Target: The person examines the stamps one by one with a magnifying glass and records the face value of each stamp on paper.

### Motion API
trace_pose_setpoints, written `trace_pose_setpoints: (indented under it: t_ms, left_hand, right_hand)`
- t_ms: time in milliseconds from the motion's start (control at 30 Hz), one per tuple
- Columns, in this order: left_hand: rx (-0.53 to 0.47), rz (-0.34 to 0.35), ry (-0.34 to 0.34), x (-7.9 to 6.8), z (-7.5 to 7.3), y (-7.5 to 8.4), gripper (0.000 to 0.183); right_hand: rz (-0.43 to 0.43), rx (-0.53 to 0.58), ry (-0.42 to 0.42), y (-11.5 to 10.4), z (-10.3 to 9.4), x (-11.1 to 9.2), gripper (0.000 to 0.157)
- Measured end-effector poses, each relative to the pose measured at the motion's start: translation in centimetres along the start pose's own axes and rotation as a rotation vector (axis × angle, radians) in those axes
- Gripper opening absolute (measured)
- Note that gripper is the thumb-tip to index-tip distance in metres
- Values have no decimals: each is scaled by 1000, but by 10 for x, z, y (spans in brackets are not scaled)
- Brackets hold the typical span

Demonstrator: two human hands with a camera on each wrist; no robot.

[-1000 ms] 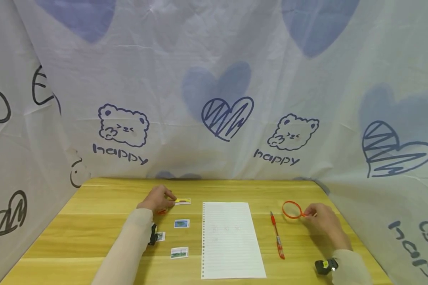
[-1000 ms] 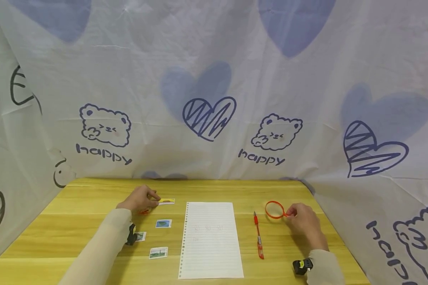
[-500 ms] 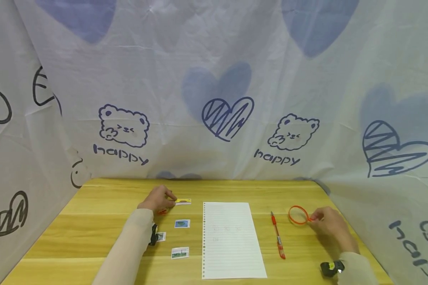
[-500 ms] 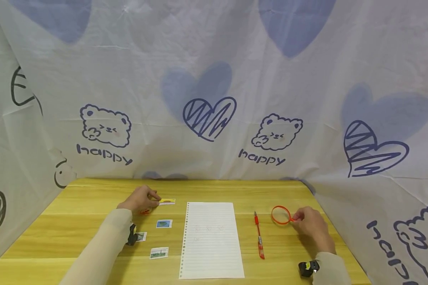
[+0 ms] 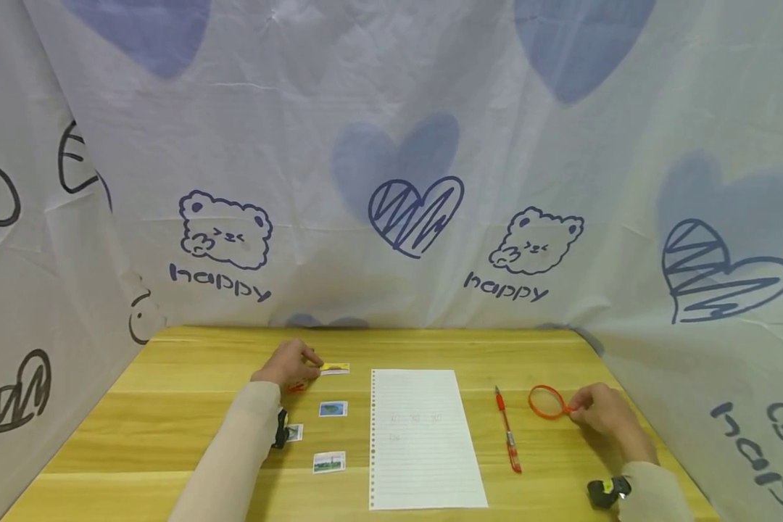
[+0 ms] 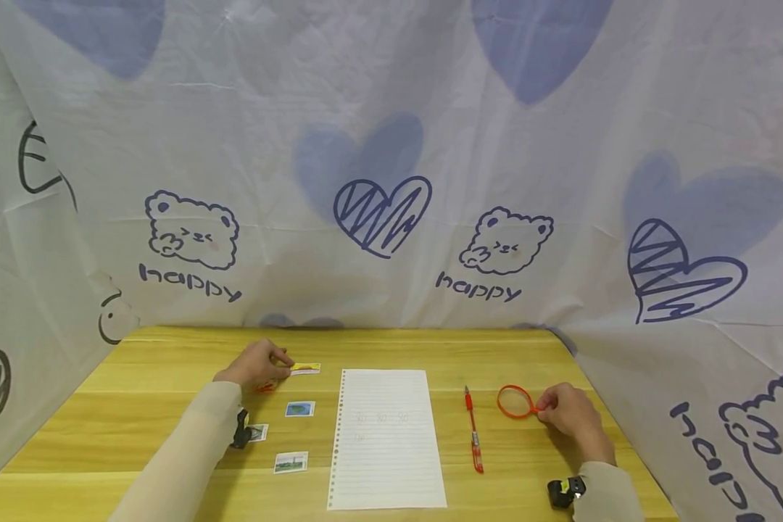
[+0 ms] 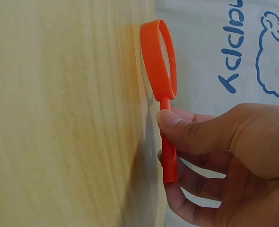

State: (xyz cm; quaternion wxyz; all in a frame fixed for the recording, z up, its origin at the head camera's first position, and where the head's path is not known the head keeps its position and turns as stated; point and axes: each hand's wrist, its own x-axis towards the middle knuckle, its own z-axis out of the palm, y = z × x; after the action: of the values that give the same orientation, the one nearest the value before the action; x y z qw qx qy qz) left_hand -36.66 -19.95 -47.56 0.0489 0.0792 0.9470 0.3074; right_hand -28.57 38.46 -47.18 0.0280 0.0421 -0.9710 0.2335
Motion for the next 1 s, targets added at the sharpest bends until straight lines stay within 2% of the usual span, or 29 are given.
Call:
trace_pose_setpoints:
  t_ms: [367,767,1000]
  left_hand:
    - [-8,-11,1,-1,-1,2,16]
    - [-14,-18,14,-1,-2,4,17]
    - [-12,-22,14,-1,-1,5,16]
  right_hand:
    - [-11,19,-36,12,3,2,6]
    - [-11,20,-51,12,2,2,8]
    - [9,67,-54,8,-4,-1,10]
